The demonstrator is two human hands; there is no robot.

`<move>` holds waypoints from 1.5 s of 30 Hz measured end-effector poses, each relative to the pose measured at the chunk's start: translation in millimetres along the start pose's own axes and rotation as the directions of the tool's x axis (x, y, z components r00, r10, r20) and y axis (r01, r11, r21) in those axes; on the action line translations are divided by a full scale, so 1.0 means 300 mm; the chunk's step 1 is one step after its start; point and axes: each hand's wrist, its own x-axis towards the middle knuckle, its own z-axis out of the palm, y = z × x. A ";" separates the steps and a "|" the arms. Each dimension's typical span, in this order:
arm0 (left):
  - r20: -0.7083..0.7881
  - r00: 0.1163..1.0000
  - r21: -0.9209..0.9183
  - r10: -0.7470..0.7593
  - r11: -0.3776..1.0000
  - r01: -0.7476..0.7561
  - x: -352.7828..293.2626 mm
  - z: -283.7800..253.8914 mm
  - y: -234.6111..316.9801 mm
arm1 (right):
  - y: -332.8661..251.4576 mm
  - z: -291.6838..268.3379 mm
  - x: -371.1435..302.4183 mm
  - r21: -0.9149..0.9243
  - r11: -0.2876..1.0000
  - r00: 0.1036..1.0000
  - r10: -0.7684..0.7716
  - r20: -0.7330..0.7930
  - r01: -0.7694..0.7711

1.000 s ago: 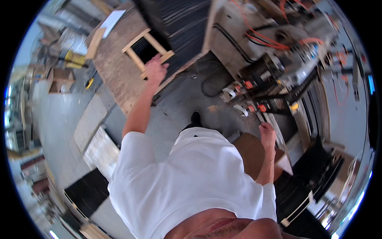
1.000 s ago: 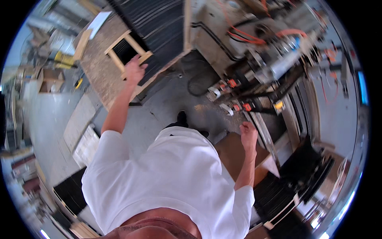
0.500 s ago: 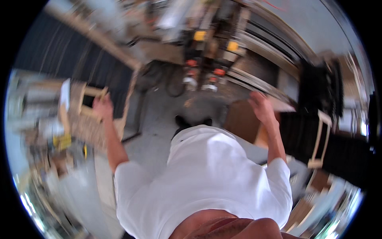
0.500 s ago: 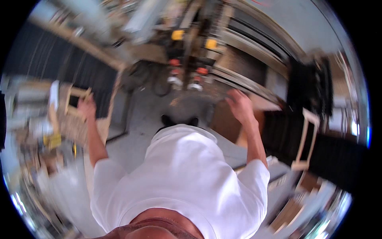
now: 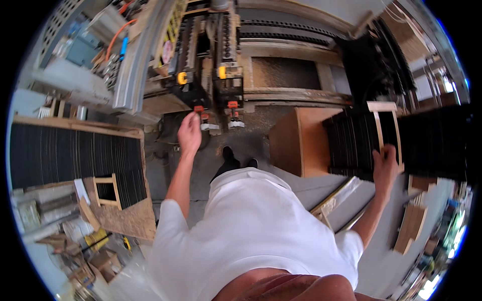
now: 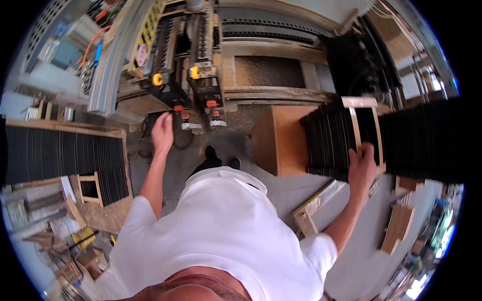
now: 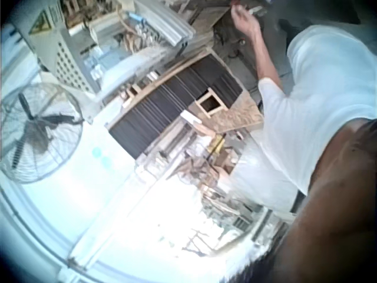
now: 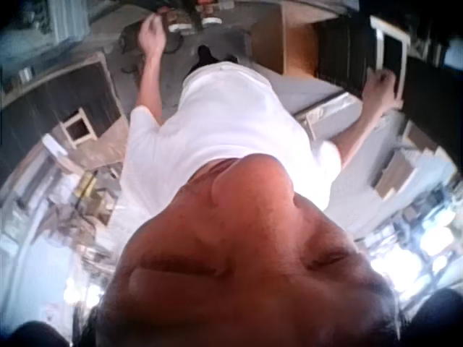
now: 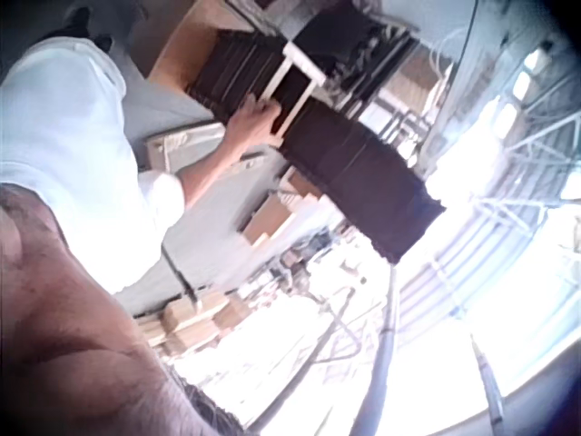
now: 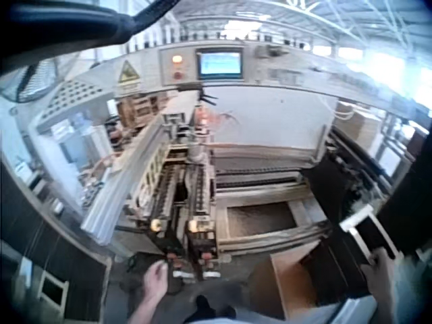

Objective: The person repeatedly picks up small wooden frames from a table, places them into a machine, and then removes them to place them back on the table. This cycle is performed continuously throughout the clip.

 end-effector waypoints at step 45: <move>0.293 0.942 -0.928 -0.166 0.187 0.321 0.949 0.411 0.093 | -1.506 1.110 0.755 0.448 0.202 0.224 -0.975 0.003 0.871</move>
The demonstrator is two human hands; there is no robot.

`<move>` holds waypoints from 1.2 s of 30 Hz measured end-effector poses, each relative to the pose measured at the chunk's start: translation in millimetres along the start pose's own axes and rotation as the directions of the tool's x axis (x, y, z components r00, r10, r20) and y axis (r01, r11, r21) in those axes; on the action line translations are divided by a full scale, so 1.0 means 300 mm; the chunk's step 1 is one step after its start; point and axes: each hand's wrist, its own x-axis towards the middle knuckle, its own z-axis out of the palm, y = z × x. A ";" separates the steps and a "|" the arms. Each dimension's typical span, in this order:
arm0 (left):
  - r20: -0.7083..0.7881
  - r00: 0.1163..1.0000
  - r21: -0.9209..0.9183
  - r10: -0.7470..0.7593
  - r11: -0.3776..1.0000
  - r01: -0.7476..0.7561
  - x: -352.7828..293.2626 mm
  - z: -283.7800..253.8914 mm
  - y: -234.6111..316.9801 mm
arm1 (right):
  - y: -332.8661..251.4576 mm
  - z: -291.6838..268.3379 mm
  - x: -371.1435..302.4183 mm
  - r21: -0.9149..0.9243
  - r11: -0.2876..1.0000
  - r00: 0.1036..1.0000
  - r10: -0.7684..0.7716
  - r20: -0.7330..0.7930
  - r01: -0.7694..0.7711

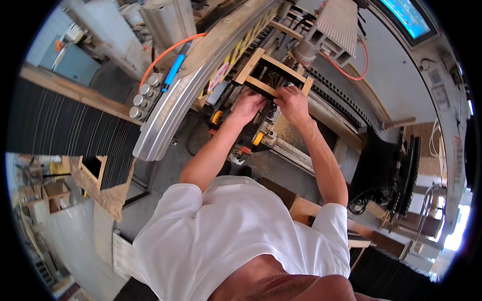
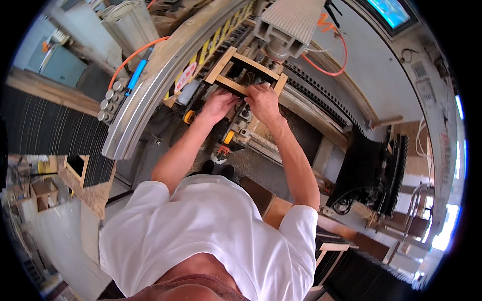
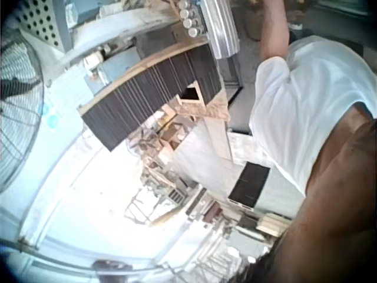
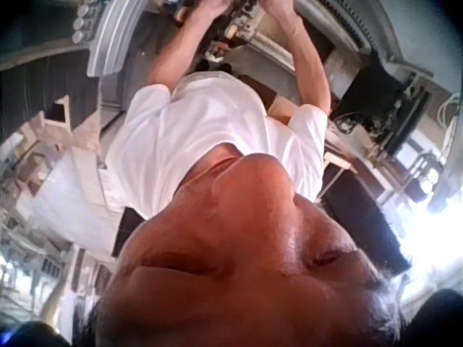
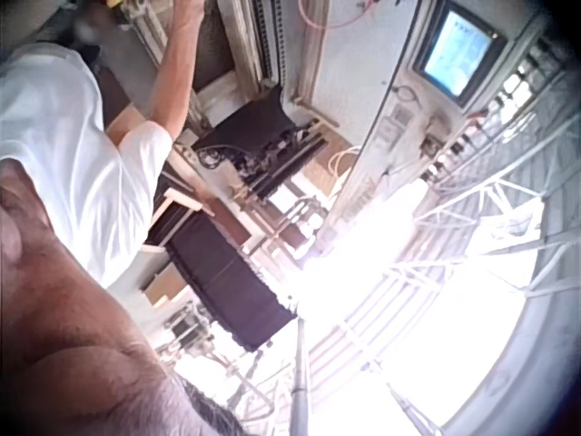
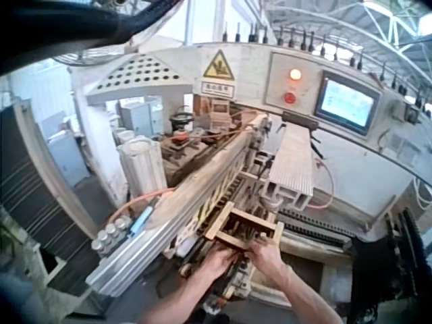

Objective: The person repeatedly picks up small wooden frames from a table, places them into a machine, and then removes them to place them back on the table. This cycle is performed continuously throughout the clip.

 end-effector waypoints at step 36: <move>-0.461 0.877 0.191 0.133 0.980 -0.048 -1.169 -0.365 0.215 | 0.177 0.249 0.555 -0.736 0.673 0.952 0.174 0.250 0.070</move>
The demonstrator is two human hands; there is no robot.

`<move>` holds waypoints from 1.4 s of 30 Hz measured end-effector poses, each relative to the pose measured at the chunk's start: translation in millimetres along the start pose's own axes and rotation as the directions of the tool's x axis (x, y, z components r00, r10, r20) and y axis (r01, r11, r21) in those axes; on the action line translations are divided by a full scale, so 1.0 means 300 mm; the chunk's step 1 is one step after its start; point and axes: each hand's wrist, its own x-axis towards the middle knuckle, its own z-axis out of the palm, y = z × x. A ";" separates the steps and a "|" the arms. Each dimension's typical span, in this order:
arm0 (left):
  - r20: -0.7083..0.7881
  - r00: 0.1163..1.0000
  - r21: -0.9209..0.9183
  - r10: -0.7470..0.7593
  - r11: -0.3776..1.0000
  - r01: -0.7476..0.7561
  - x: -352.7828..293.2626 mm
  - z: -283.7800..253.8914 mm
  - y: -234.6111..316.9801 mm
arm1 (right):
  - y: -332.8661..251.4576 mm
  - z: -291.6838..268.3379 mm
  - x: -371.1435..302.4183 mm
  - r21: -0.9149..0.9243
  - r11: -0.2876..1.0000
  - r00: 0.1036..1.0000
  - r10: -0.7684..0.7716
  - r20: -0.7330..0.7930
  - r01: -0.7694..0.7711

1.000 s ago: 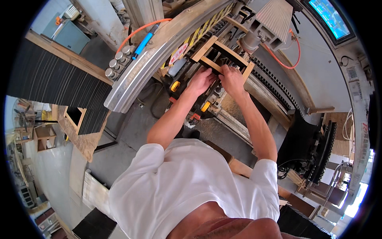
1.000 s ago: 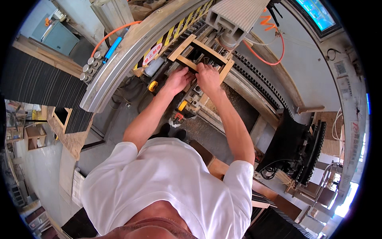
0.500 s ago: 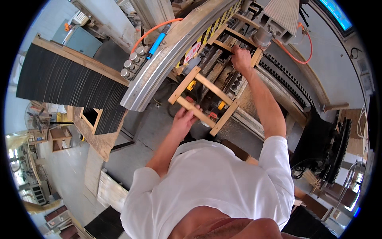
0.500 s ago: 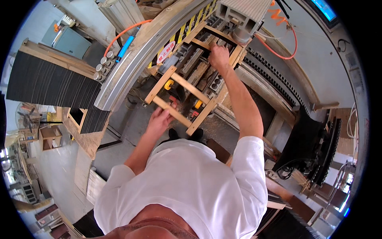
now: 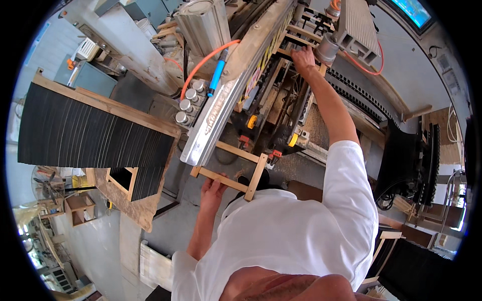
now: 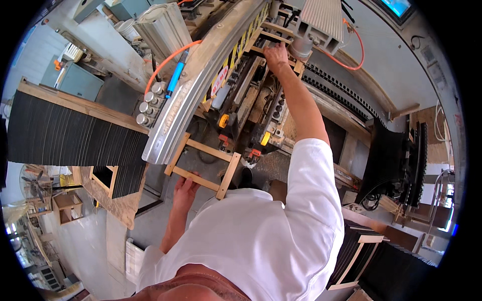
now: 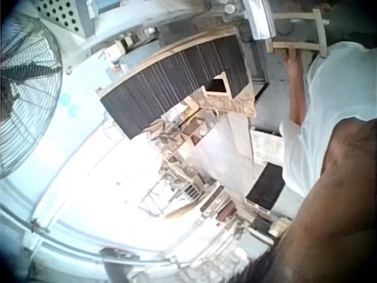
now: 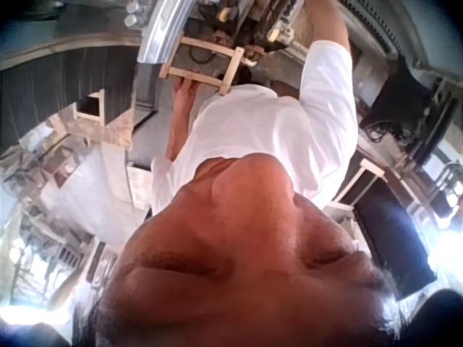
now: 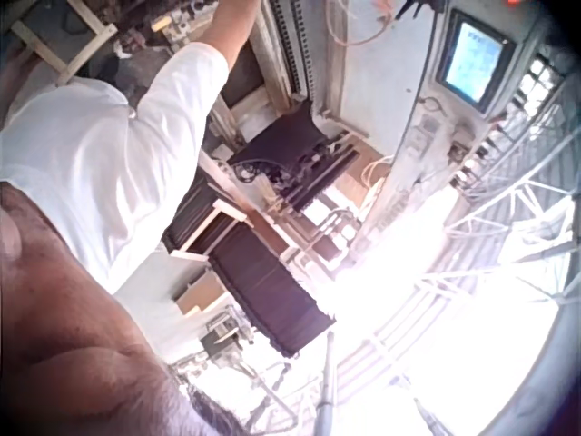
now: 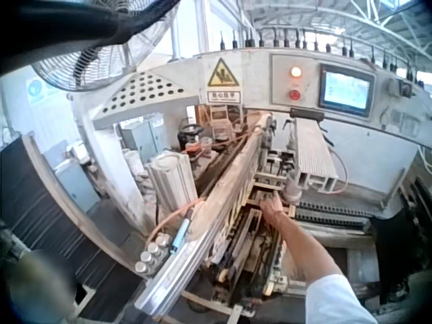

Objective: The person repeatedly picks up small wooden frames from a table, places them into a machine, and then removes them to place them back on the table. This cycle is performed continuously throughout the clip.

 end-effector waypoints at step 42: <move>-0.396 0.902 0.029 0.173 0.984 -0.176 0.052 -0.060 -0.218 | 0.152 0.123 0.255 0.158 0.987 0.990 -0.040 0.138 0.018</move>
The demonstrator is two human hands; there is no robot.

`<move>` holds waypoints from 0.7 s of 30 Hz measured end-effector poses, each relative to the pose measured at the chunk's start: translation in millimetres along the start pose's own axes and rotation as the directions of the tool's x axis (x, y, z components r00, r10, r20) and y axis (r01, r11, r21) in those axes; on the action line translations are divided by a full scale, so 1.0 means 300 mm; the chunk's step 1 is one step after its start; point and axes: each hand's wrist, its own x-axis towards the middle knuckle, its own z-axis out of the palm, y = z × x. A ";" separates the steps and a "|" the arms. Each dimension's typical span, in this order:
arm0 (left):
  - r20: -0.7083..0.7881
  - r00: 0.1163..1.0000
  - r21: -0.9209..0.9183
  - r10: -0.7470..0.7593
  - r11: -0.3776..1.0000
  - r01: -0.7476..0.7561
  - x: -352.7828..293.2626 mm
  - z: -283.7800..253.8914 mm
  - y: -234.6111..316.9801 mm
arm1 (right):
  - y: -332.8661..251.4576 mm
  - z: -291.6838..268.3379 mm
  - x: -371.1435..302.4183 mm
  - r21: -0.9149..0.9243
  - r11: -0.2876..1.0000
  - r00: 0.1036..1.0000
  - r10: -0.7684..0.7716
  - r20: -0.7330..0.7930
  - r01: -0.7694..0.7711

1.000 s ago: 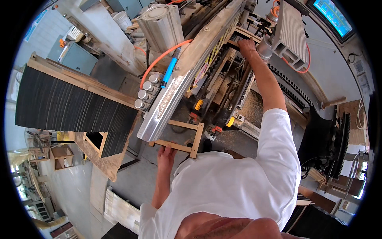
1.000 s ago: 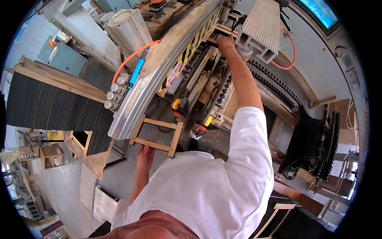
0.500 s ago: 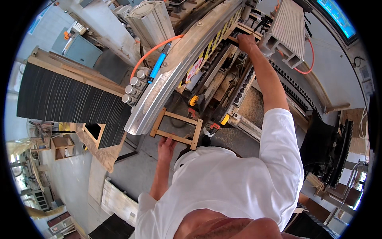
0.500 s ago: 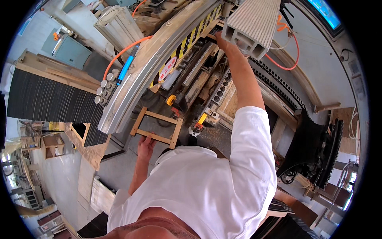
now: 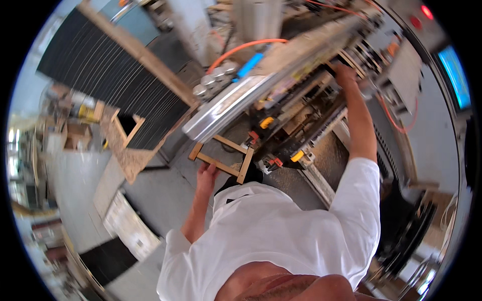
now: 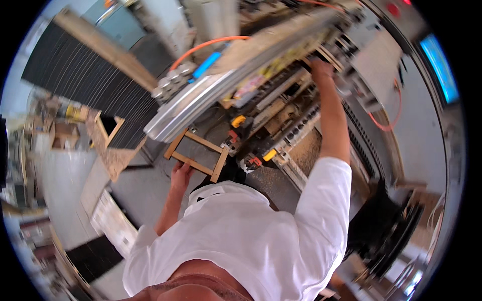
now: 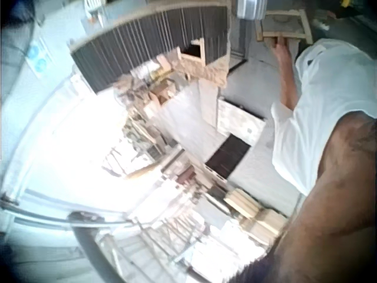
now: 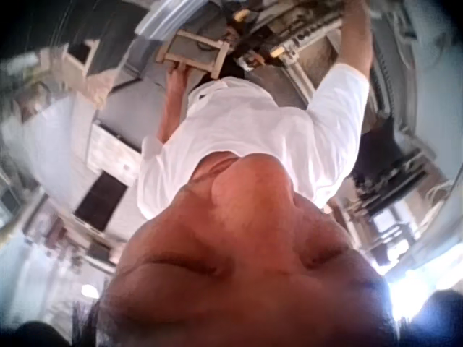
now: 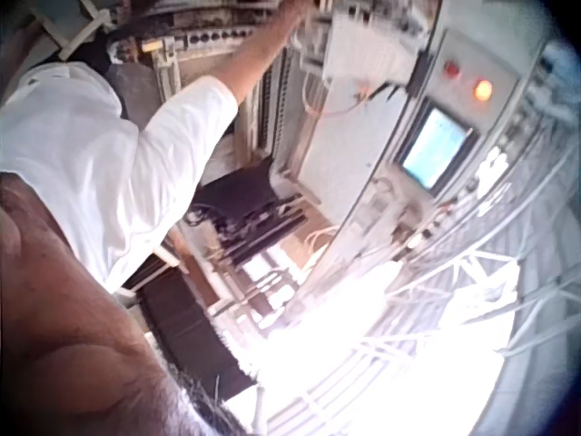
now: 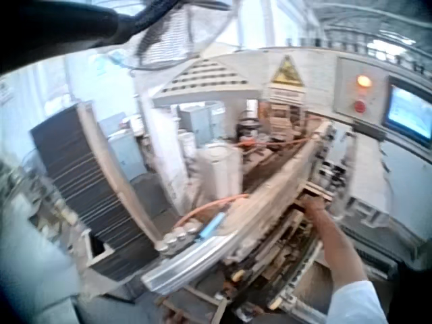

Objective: The person repeatedly picks up small wooden frames from a table, places them into a machine, and then removes them to place them back on the table. This cycle is performed continuously throughout the clip.

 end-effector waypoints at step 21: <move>-0.311 0.816 0.046 0.487 0.865 -0.500 0.028 -0.962 0.933 | -0.299 -0.386 -0.495 0.500 0.833 0.764 0.159 -0.626 0.236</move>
